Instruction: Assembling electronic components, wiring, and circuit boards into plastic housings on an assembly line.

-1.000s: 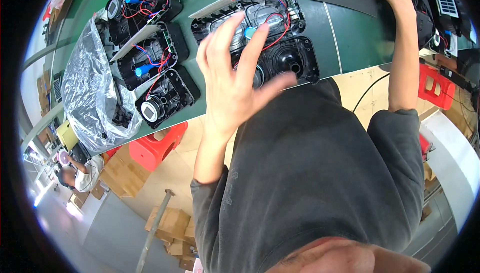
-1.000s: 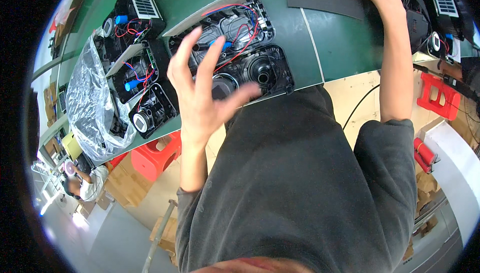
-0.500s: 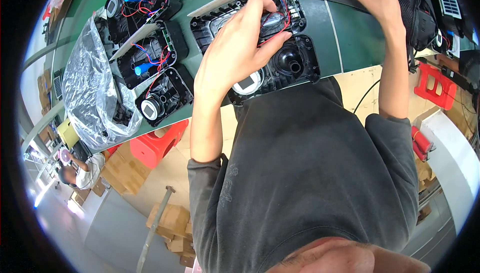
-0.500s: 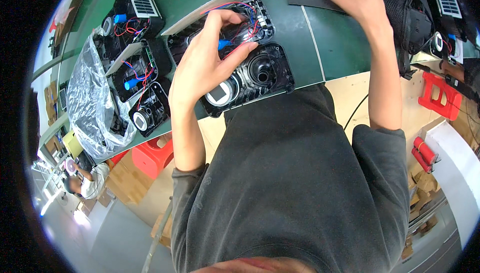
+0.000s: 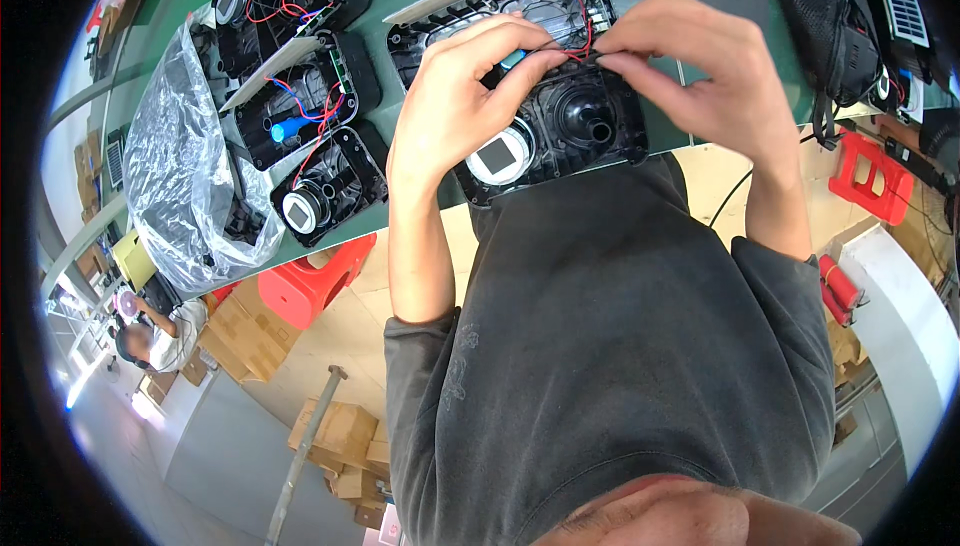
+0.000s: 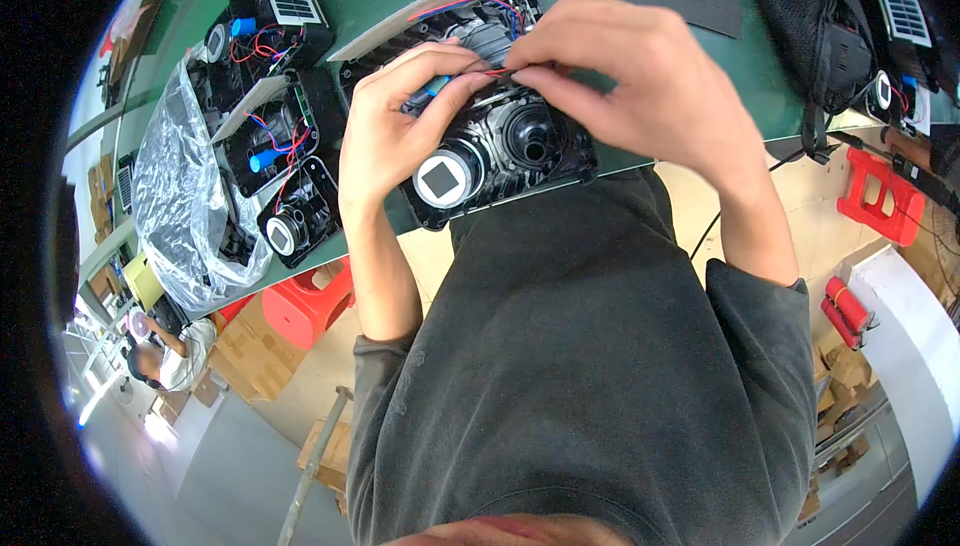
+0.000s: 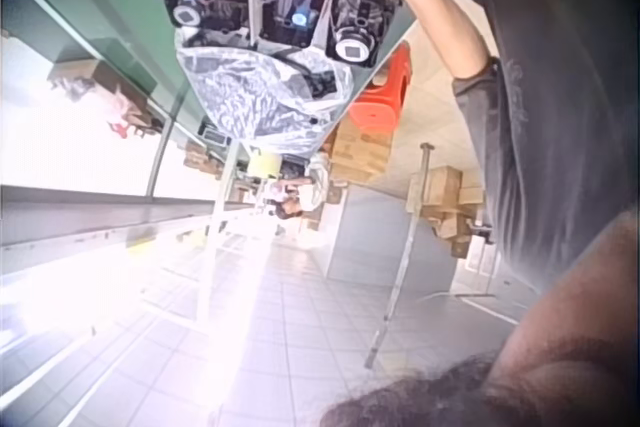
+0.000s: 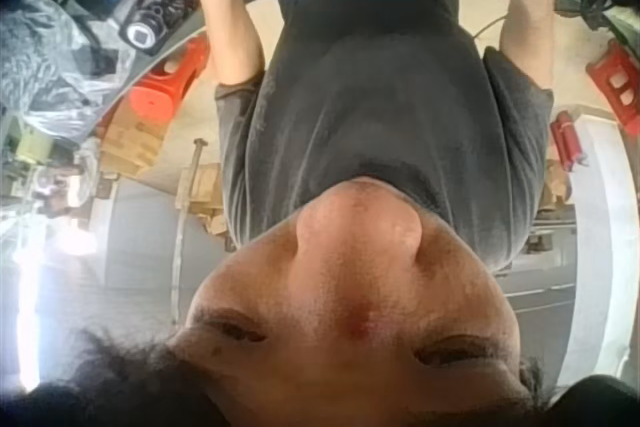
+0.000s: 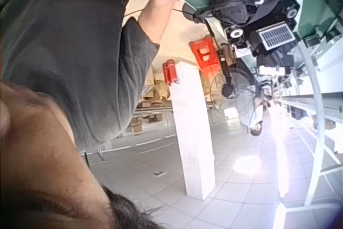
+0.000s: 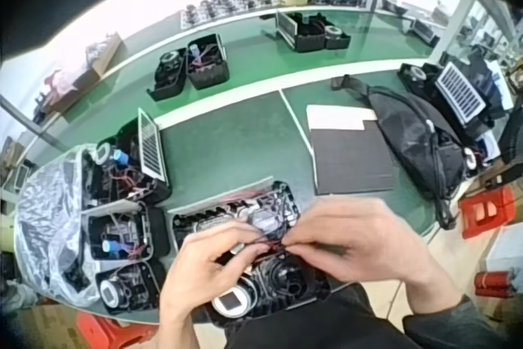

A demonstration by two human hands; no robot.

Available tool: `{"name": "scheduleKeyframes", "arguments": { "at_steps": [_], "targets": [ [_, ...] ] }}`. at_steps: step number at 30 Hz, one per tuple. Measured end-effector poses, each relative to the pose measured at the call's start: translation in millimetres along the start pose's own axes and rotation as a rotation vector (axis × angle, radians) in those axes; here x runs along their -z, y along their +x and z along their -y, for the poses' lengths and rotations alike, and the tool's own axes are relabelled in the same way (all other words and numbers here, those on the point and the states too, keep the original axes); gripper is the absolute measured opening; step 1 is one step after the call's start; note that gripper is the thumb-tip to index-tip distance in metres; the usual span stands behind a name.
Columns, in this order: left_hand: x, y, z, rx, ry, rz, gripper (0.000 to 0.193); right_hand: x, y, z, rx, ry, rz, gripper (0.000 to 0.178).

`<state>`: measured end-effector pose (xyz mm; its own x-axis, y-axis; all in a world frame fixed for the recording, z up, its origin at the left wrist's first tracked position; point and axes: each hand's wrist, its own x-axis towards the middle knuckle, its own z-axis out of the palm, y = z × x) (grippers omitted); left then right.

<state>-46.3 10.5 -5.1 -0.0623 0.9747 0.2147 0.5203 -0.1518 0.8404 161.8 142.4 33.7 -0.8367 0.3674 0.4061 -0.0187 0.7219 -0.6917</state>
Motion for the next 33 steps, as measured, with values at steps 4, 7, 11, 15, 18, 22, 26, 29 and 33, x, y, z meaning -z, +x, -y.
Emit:
{"name": "scheduleKeyframes", "arguments": {
  "at_steps": [4, 7, 11, 15, 18, 22, 26, 29, 33],
  "targets": [
    [-10, -6, 1, -0.097, 0.099, -0.058, 0.020, -18, -10, 5, -0.074, -0.051, -0.025, 0.016],
    [-16, -6, 4, -0.232, 0.285, -0.176, 0.021, -23, -12, 5, -0.057, -0.063, -0.043, 0.017],
    [-17, -6, 7, -0.325, 0.322, -0.165, 0.022, -29, -10, 5, -0.033, -0.163, -0.083, 0.018],
    [-18, -10, 4, -0.251, 0.356, -0.179, 0.021, -32, -8, 10, -0.065, -0.182, -0.090, 0.019],
    [-18, -10, 0, -0.216, 0.357, -0.158, 0.017, -33, -7, 11, -0.257, -0.096, -0.081, 0.021],
    [-20, -7, -1, -0.145, 0.350, -0.088, 0.013, -37, -6, 6, -0.068, -0.221, -0.177, 0.018],
    [-21, -6, 1, -0.117, 0.356, -0.090, 0.014, -45, -11, 3, -0.145, -0.181, -0.194, 0.017],
    [-21, -7, 3, -0.135, 0.348, -0.076, 0.015, -50, -14, 1, -0.185, -0.138, -0.207, 0.017],
    [-20, -6, 5, -0.187, 0.382, -0.084, 0.017, -54, -13, -4, -0.193, -0.123, -0.190, 0.018]
  ]
}}
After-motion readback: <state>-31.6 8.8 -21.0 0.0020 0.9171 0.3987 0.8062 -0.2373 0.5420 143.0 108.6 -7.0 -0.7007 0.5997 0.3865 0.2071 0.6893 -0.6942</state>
